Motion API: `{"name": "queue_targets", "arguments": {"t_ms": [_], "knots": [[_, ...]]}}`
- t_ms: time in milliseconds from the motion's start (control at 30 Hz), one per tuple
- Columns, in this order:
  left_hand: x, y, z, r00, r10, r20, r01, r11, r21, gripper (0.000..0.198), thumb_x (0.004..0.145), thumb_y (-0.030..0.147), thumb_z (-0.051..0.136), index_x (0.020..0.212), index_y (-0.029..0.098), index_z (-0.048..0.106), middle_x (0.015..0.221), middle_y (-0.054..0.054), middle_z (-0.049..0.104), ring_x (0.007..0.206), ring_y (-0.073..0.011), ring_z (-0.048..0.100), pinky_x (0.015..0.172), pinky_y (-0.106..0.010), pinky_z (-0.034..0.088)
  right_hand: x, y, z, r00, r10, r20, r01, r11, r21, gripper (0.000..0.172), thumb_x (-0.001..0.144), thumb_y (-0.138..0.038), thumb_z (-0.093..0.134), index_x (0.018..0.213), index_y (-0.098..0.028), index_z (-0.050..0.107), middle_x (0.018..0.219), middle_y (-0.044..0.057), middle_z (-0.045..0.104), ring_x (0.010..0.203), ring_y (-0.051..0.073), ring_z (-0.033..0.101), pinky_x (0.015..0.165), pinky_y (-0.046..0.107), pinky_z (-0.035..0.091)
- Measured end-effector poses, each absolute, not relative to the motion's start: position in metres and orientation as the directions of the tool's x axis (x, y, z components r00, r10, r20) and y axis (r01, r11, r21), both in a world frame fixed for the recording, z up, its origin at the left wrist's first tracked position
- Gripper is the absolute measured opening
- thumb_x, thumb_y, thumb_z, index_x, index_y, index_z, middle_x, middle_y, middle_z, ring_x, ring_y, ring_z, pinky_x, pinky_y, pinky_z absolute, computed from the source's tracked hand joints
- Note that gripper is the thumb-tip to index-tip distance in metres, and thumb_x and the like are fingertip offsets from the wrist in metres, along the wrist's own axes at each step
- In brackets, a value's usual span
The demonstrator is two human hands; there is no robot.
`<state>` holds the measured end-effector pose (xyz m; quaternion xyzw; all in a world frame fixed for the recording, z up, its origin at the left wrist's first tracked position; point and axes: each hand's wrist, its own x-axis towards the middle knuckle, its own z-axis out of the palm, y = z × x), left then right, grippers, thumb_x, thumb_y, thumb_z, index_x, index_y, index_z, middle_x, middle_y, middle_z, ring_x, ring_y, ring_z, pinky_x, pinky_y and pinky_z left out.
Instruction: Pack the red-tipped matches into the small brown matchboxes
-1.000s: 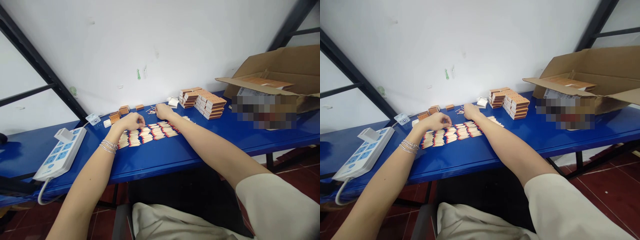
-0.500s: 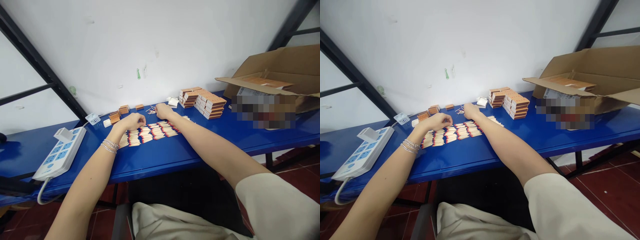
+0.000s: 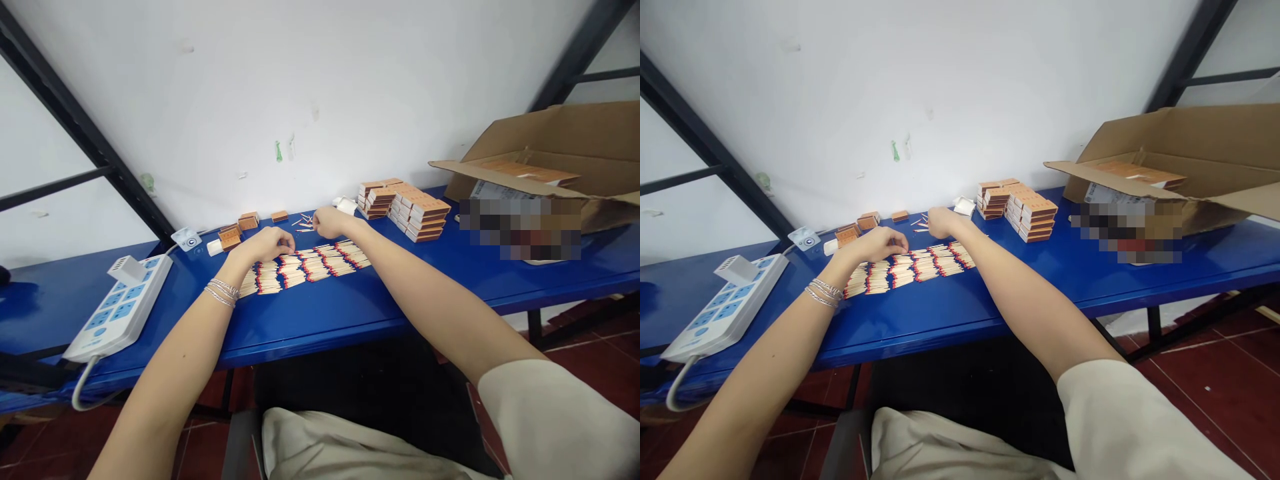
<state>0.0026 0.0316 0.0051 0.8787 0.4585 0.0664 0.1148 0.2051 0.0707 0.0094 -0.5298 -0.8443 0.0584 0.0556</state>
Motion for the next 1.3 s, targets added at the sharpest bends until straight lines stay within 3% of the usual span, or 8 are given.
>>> {"name": "queue_targets", "arguments": {"t_ms": [267, 367, 533, 733, 900, 1100, 1300], "knots": [[-0.001, 0.032, 0.011, 0.591, 0.807, -0.027, 0.781, -0.562, 0.273, 0.016, 0.078, 0.027, 0.063, 0.082, 0.018, 0.076, 0.080, -0.003, 0.076, 0.073, -0.0148, 0.064, 0.069, -0.024, 0.043, 0.202, 0.076, 0.001, -0.499, 0.865, 0.046, 0.843, 0.497, -0.208, 0.025, 0.081, -0.008, 0.057, 0.101, -0.012, 0.072, 0.107, 0.013, 0.075, 0.097, 0.022, 0.068, 0.077, 0.025, 0.049], [0.000, 0.032, 0.010, 0.564, 0.824, 0.043, 0.794, -0.556, 0.244, 0.016, 0.079, 0.027, 0.063, 0.083, 0.018, 0.075, 0.082, -0.004, 0.075, 0.074, -0.0154, 0.064, 0.071, -0.026, 0.044, 0.202, 0.076, 0.002, -0.514, 0.857, 0.024, 0.834, 0.507, -0.216, 0.024, 0.080, -0.009, 0.057, 0.098, -0.013, 0.073, 0.105, 0.012, 0.075, 0.095, 0.022, 0.069, 0.076, 0.025, 0.049], [0.009, 0.030, 0.004, 0.454, 0.847, 0.277, 0.839, -0.511, 0.188, 0.020, 0.083, 0.032, 0.064, 0.091, 0.016, 0.072, 0.084, -0.006, 0.073, 0.073, -0.0171, 0.062, 0.073, -0.030, 0.046, 0.196, 0.063, 0.009, -0.553, 0.833, -0.008, 0.816, 0.539, -0.211, 0.023, 0.080, -0.011, 0.057, 0.095, -0.015, 0.074, 0.102, 0.011, 0.076, 0.090, 0.021, 0.069, 0.069, 0.025, 0.048], [0.021, 0.029, -0.001, 0.478, 0.844, 0.244, 0.839, -0.521, 0.157, 0.014, 0.084, 0.024, 0.061, 0.086, 0.016, 0.072, 0.087, -0.006, 0.071, 0.076, -0.0178, 0.062, 0.077, -0.029, 0.047, 0.189, 0.051, 0.016, -0.574, 0.817, -0.051, 0.810, 0.558, -0.182, 0.019, 0.081, -0.013, 0.059, 0.093, -0.015, 0.073, 0.101, 0.011, 0.075, 0.090, 0.022, 0.069, 0.066, 0.024, 0.046], [0.026, 0.028, -0.004, 0.474, 0.860, 0.189, 0.852, -0.502, 0.148, 0.014, 0.084, 0.020, 0.060, 0.086, 0.014, 0.072, 0.092, -0.009, 0.070, 0.079, -0.0189, 0.062, 0.078, -0.030, 0.047, 0.200, 0.072, 0.006, -0.516, 0.854, 0.061, 0.823, 0.515, -0.240, 0.022, 0.082, -0.013, 0.058, 0.097, -0.014, 0.073, 0.102, 0.011, 0.075, 0.091, 0.020, 0.068, 0.070, 0.023, 0.047], [0.030, 0.026, -0.005, 0.488, 0.856, 0.170, 0.845, -0.512, 0.154, 0.017, 0.086, 0.025, 0.059, 0.088, 0.015, 0.073, 0.093, -0.008, 0.070, 0.079, -0.0189, 0.061, 0.079, -0.031, 0.047, 0.204, 0.090, -0.013, -0.440, 0.888, 0.134, 0.850, 0.460, -0.257, 0.037, 0.084, -0.019, 0.063, 0.120, -0.018, 0.067, 0.118, 0.012, 0.070, 0.108, 0.024, 0.065, 0.088, 0.028, 0.048], [0.024, 0.029, -0.003, 0.444, 0.875, 0.191, 0.859, -0.477, 0.185, 0.015, 0.085, 0.021, 0.060, 0.086, 0.017, 0.074, 0.092, -0.007, 0.072, 0.080, -0.0189, 0.062, 0.081, -0.030, 0.047, 0.192, 0.091, -0.019, -0.433, 0.888, 0.152, 0.849, 0.459, -0.262, 0.026, 0.086, -0.019, 0.058, 0.107, -0.019, 0.072, 0.117, 0.012, 0.071, 0.111, 0.025, 0.065, 0.093, 0.030, 0.047]]}}
